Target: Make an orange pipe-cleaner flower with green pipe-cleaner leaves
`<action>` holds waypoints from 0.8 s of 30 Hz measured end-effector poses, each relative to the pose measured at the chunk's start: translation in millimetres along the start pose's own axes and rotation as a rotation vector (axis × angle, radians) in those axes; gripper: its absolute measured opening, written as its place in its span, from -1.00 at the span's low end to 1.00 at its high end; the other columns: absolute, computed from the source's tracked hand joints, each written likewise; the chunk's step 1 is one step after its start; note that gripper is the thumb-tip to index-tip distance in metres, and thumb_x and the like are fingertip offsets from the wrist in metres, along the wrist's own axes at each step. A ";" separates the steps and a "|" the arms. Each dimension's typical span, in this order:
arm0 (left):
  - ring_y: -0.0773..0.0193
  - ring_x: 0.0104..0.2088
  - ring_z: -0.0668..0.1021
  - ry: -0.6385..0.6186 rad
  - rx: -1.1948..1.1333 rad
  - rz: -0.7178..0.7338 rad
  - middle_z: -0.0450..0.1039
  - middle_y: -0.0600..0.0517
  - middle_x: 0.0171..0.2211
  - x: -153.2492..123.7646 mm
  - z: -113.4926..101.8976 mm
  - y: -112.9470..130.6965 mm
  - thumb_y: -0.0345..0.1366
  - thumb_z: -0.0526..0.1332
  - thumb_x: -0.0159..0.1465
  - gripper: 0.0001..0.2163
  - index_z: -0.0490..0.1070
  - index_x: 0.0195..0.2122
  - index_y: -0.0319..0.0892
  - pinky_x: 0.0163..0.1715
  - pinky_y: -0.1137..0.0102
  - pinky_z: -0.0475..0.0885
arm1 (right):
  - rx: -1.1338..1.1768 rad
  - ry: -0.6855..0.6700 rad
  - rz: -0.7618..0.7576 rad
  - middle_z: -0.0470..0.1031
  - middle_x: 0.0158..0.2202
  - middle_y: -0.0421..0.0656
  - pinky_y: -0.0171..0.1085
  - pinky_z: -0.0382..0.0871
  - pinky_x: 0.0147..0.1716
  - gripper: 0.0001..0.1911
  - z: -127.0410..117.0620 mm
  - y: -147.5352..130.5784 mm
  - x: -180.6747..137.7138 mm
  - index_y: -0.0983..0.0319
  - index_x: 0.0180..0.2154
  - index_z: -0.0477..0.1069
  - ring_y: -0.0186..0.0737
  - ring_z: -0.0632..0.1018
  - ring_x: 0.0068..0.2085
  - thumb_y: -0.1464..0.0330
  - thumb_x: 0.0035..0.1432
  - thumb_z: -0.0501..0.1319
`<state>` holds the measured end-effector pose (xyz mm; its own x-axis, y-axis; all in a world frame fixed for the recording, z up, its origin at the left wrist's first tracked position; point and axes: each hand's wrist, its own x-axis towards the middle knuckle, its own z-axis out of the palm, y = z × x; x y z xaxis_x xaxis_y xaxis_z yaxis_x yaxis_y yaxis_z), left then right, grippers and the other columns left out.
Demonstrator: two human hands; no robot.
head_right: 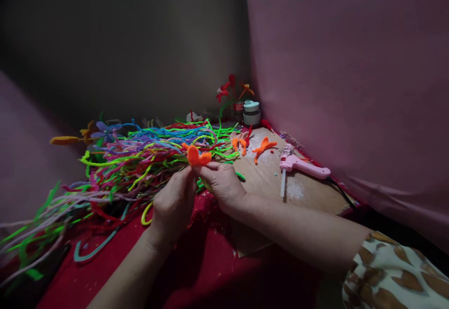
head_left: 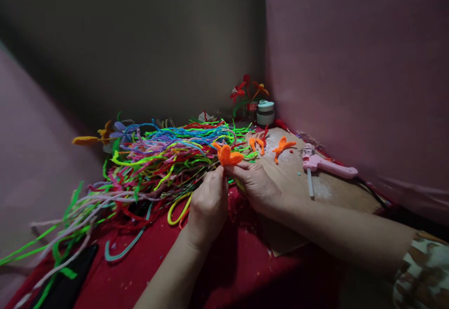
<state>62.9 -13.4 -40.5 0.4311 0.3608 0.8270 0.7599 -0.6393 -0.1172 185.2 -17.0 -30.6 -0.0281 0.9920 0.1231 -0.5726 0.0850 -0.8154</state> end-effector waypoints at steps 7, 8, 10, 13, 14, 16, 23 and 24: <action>0.40 -0.43 0.52 0.028 -0.058 -0.005 0.47 0.03 -0.46 5.9 -10.0 -2.2 -0.49 0.13 0.19 -0.86 0.36 -0.23 -0.24 -0.36 0.55 0.37 | -0.216 -0.037 -0.085 0.36 -0.50 -0.23 -0.31 0.22 -0.36 -0.81 -6.7 3.4 0.0 0.24 -0.49 0.51 -0.36 0.30 -0.42 0.24 -0.06 0.29; 0.40 -0.43 0.52 0.029 -0.087 -0.020 0.47 0.04 -0.45 6.1 -11.5 -2.0 -0.48 0.14 0.18 -0.86 0.37 -0.23 -0.24 -0.36 0.55 0.38 | -0.221 -0.042 -0.080 0.36 -0.50 -0.23 -0.31 0.22 -0.38 -0.82 -6.7 3.2 -0.4 0.24 -0.50 0.50 -0.36 0.29 -0.43 0.24 -0.06 0.29; 0.40 -0.42 0.52 0.046 -0.176 -0.064 0.47 0.03 -0.42 5.7 -13.8 -1.5 -0.48 0.16 0.17 -0.85 0.37 -0.22 -0.23 -0.35 0.54 0.39 | -0.214 -0.064 -0.079 0.37 -0.49 -0.22 -0.30 0.23 -0.36 -0.84 -5.7 2.0 -1.2 0.24 -0.50 0.50 -0.34 0.31 -0.41 0.27 -0.07 0.28; 0.40 -0.42 0.52 0.082 -0.341 -0.174 0.48 0.05 -0.40 3.7 -15.0 -0.1 -0.47 0.18 0.15 -0.81 0.37 -0.20 -0.21 -0.35 0.52 0.41 | -0.182 -0.087 -0.070 0.37 -0.50 -0.22 -0.25 0.25 -0.30 -0.89 -3.5 -0.5 -2.5 0.23 -0.49 0.51 -0.32 0.34 -0.38 0.31 -0.09 0.29; 0.40 -0.44 0.52 0.080 -0.400 -0.228 0.48 0.06 -0.40 3.0 -15.1 0.5 -0.47 0.19 0.15 -0.81 0.38 -0.20 -0.19 -0.37 0.52 0.42 | -0.169 -0.091 -0.068 0.38 -0.50 -0.22 -0.24 0.25 -0.28 -0.90 -2.9 -1.4 -2.9 0.23 -0.49 0.52 -0.31 0.35 -0.37 0.33 -0.10 0.29; 0.42 -0.51 0.51 0.052 -0.533 -0.370 0.47 0.09 -0.45 2.6 -15.6 2.4 -0.44 0.19 0.15 -0.83 0.40 -0.21 -0.18 -0.43 0.51 0.42 | -0.128 -0.114 -0.072 0.39 -0.48 -0.22 -0.25 0.25 -0.28 -0.91 -2.1 -2.9 -3.8 0.22 -0.48 0.52 -0.32 0.36 -0.37 0.34 -0.11 0.30; 0.41 -0.69 0.44 0.025 -0.965 -0.827 0.41 0.15 -0.62 14.9 -25.7 13.2 -0.34 0.24 0.10 -0.88 0.43 -0.32 -0.19 -0.64 0.50 0.39 | -0.052 -0.255 -0.010 0.31 -0.56 -0.29 -0.34 0.13 -0.51 -0.88 -3.2 -6.8 -5.8 0.22 -0.40 0.50 -0.45 0.25 -0.55 0.31 0.01 0.25; 0.42 -0.70 0.43 0.029 -1.002 -0.859 0.42 0.15 -0.62 17.1 -27.5 14.3 -0.34 0.25 0.09 -0.89 0.43 -0.33 -0.19 -0.65 0.49 0.39 | -0.071 -0.249 -0.026 0.30 -0.57 -0.30 -0.35 0.12 -0.52 -0.88 -3.0 -7.4 -6.1 0.23 -0.42 0.50 -0.46 0.24 -0.56 0.30 0.00 0.26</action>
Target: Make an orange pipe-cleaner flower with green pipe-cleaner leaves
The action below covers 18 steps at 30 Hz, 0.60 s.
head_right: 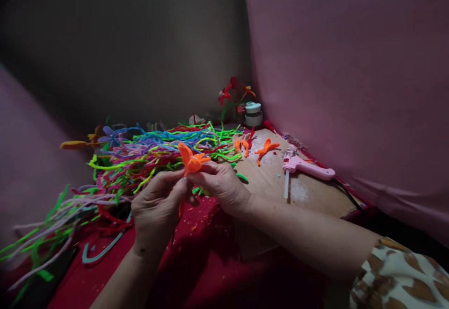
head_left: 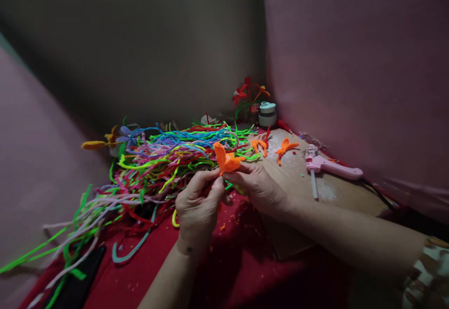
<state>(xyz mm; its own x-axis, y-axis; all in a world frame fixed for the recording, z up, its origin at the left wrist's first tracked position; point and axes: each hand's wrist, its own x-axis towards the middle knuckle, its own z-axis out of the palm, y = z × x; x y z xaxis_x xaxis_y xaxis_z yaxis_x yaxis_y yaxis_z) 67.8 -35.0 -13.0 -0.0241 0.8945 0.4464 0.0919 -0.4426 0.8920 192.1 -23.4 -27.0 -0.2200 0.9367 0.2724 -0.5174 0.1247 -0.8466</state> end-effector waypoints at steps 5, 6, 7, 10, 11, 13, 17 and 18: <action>0.41 -0.74 0.39 -0.049 -0.194 -0.116 0.40 0.17 -0.65 2.5 -0.1 7.8 -0.36 0.26 0.06 -0.91 0.43 -0.38 -0.19 -0.71 0.45 0.39 | 0.028 -0.065 -0.016 0.29 -0.61 -0.30 -0.34 0.16 -0.59 -0.81 5.2 -1.8 -1.4 0.20 -0.40 0.50 -0.42 0.27 -0.60 0.22 0.02 0.25; 0.41 -0.74 0.38 -0.072 -0.233 -0.135 0.39 0.17 -0.67 3.6 -1.1 7.6 -0.36 0.26 0.07 -0.92 0.43 -0.38 -0.19 -0.72 0.44 0.39 | 0.051 -0.095 -0.007 0.30 -0.62 -0.29 -0.33 0.18 -0.60 -0.79 6.2 -1.4 -1.6 0.19 -0.37 0.51 -0.40 0.29 -0.62 0.20 0.03 0.23; 0.40 -0.74 0.39 -0.096 -0.261 -0.154 0.38 0.17 -0.67 4.9 -2.3 6.6 -0.36 0.26 0.07 -0.92 0.43 -0.38 -0.19 -0.72 0.44 0.39 | 0.070 -0.109 0.001 0.32 -0.62 -0.29 -0.32 0.19 -0.60 -0.78 6.8 -0.5 -1.7 0.18 -0.35 0.51 -0.39 0.31 -0.62 0.19 0.04 0.22; 0.40 -0.69 0.42 -0.131 -0.233 -0.160 0.45 0.12 -0.57 8.3 -6.3 -0.3 -0.35 0.27 0.07 -0.90 0.44 -0.37 -0.20 -0.66 0.44 0.40 | 0.095 -0.013 -0.012 0.38 -0.56 -0.27 -0.31 0.22 -0.54 -0.83 6.5 4.4 -0.9 0.18 -0.38 0.51 -0.39 0.33 -0.58 0.23 0.01 0.26; 0.40 -0.65 0.44 -0.130 -0.177 -0.126 0.46 0.10 -0.53 8.7 -7.1 -3.4 -0.34 0.27 0.07 -0.89 0.44 -0.36 -0.20 -0.61 0.44 0.41 | 0.096 0.037 -0.025 0.40 -0.52 -0.25 -0.32 0.23 -0.51 -0.85 5.9 6.3 -0.2 0.19 -0.40 0.51 -0.39 0.34 -0.55 0.25 -0.01 0.28; 0.39 -0.55 0.48 -0.121 -0.003 0.010 0.47 0.08 -0.45 7.7 -7.0 -9.3 -0.35 0.24 0.11 -0.90 0.43 -0.33 -0.19 -0.48 0.45 0.43 | 0.105 0.120 -0.052 0.43 -0.41 -0.23 -0.33 0.25 -0.43 -0.87 4.8 9.6 1.3 0.20 -0.43 0.52 -0.38 0.36 -0.45 0.27 -0.06 0.32; 0.36 -0.37 0.51 -0.113 0.432 0.359 0.45 0.02 -0.35 1.4 -1.7 -15.1 -0.43 0.12 0.19 -0.85 0.34 -0.20 -0.19 -0.32 0.45 0.43 | 0.137 0.172 -0.052 0.45 -0.28 -0.20 -0.33 0.27 -0.29 -0.85 4.2 10.5 2.9 0.19 -0.41 0.54 -0.33 0.38 -0.29 0.30 -0.12 0.35; 0.35 -0.36 0.51 -0.100 0.516 0.426 0.44 0.00 -0.33 0.0 -0.5 -15.5 -0.45 0.11 0.19 -0.82 0.32 -0.17 -0.21 -0.31 0.46 0.42 | 0.136 0.167 -0.045 0.44 -0.27 -0.19 -0.33 0.27 -0.27 -0.85 4.2 9.7 2.7 0.19 -0.40 0.54 -0.33 0.38 -0.28 0.30 -0.11 0.34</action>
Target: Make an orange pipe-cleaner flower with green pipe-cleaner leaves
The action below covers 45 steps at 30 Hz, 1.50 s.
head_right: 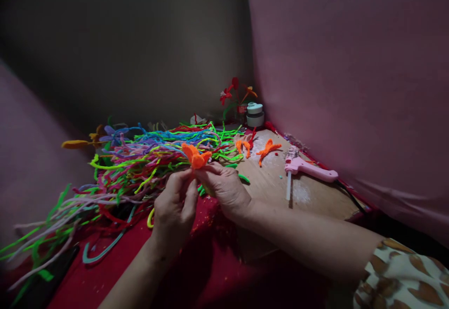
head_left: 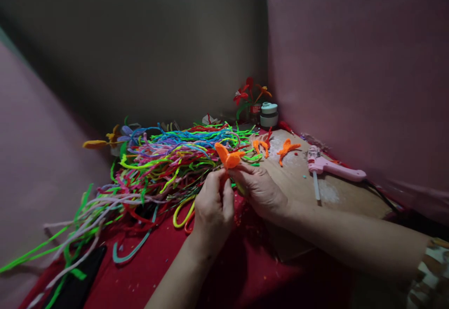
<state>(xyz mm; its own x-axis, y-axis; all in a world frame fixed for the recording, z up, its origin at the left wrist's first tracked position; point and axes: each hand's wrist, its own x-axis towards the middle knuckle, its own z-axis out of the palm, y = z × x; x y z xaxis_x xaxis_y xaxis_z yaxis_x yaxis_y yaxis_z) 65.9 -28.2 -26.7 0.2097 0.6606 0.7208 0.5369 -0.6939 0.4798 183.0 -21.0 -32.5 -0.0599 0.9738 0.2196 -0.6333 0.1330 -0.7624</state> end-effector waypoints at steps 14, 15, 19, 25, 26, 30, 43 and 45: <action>0.48 -0.65 0.33 0.016 -0.463 -0.434 0.33 0.14 -0.59 3.0 -3.1 4.8 -0.31 0.15 0.20 -0.92 0.36 -0.30 -0.19 -0.66 0.56 0.25 | -0.308 0.026 -0.106 0.33 -0.42 -0.20 -0.31 0.19 -0.38 -0.84 -0.8 -5.7 -1.3 0.18 -0.47 0.55 -0.32 0.31 -0.35 0.23 -0.04 0.29; 0.49 -0.66 0.32 0.001 -0.573 -0.493 0.31 0.15 -0.61 4.8 -4.3 4.9 -0.31 0.18 0.18 -0.91 0.37 -0.32 -0.20 -0.67 0.57 0.23 | -0.265 -0.007 -0.073 0.32 -0.46 -0.22 -0.32 0.19 -0.40 -0.82 -0.3 -6.1 -0.7 0.19 -0.45 0.55 -0.33 0.30 -0.39 0.22 -0.04 0.29; 0.51 -0.71 0.29 -0.108 -0.935 -0.653 0.30 0.16 -0.66 12.8 -10.5 2.1 -0.33 0.26 0.09 -0.89 0.35 -0.42 -0.23 -0.72 0.57 0.19 | -0.188 -0.174 0.023 0.34 -0.53 -0.25 -0.33 0.21 -0.47 -0.75 -0.5 -8.4 0.7 0.19 -0.31 0.53 -0.35 0.33 -0.47 0.20 -0.04 0.29; 0.43 -0.70 0.36 -0.246 -1.029 -0.727 0.34 0.10 -0.70 18.7 -13.4 0.5 -0.29 0.27 0.06 -0.84 0.34 -0.52 -0.26 -0.69 0.52 0.27 | -0.191 -0.211 0.007 0.34 -0.57 -0.25 -0.34 0.22 -0.55 -0.74 -1.2 -9.5 -0.9 0.19 -0.27 0.52 -0.39 0.31 -0.56 0.18 0.03 0.23; 0.41 -0.67 0.39 -0.238 -1.010 -0.735 0.36 0.08 -0.68 19.2 -13.5 0.3 -0.29 0.28 0.06 -0.83 0.33 -0.53 -0.25 -0.64 0.50 0.32 | -0.178 -0.203 -0.001 0.33 -0.56 -0.26 -0.34 0.21 -0.55 -0.74 -1.1 -9.4 -0.8 0.18 -0.27 0.52 -0.40 0.30 -0.56 0.19 0.03 0.23; 0.39 -0.43 0.49 -0.123 -0.843 -0.643 0.44 0.06 -0.45 21.8 -17.2 -1.7 -0.34 0.34 0.00 -0.80 0.37 -0.37 -0.23 -0.37 0.47 0.41 | -0.224 -0.142 -0.069 0.31 -0.53 -0.26 -0.34 0.22 -0.44 -0.81 -1.0 -10.5 -0.1 0.16 -0.30 0.54 -0.41 0.25 -0.50 0.24 0.02 0.27; 0.39 -0.39 0.42 0.050 -0.786 -0.340 0.37 0.07 -0.42 25.5 -34.6 5.6 -0.46 0.27 0.06 -0.94 0.46 -0.47 -0.18 -0.39 0.52 0.34 | -0.233 -0.218 0.137 0.19 -0.60 -0.31 -0.37 -0.01 -0.53 -0.77 5.9 -12.0 -12.9 0.21 -0.27 0.54 -0.46 0.09 -0.54 0.27 -0.01 0.28; 0.43 -0.48 0.41 0.004 -0.946 -0.468 0.37 0.09 -0.46 26.7 -34.2 5.1 -0.43 0.28 0.05 -0.96 0.46 -0.46 -0.19 -0.46 0.53 0.33 | -0.240 -0.243 0.148 0.13 -0.62 -0.32 -0.37 -0.05 -0.56 -0.80 4.6 -12.3 -12.9 0.21 -0.30 0.55 -0.47 0.06 -0.56 0.28 -0.01 0.29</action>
<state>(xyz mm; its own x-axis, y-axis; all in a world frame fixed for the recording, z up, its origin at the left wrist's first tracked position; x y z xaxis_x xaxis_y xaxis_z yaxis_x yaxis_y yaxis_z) 46.3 -23.9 12.1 0.1429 0.9205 0.3637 -0.2924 -0.3118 0.9040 188.1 -36.1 -23.2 -0.3367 0.9174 0.2120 -0.4069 0.0613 -0.9114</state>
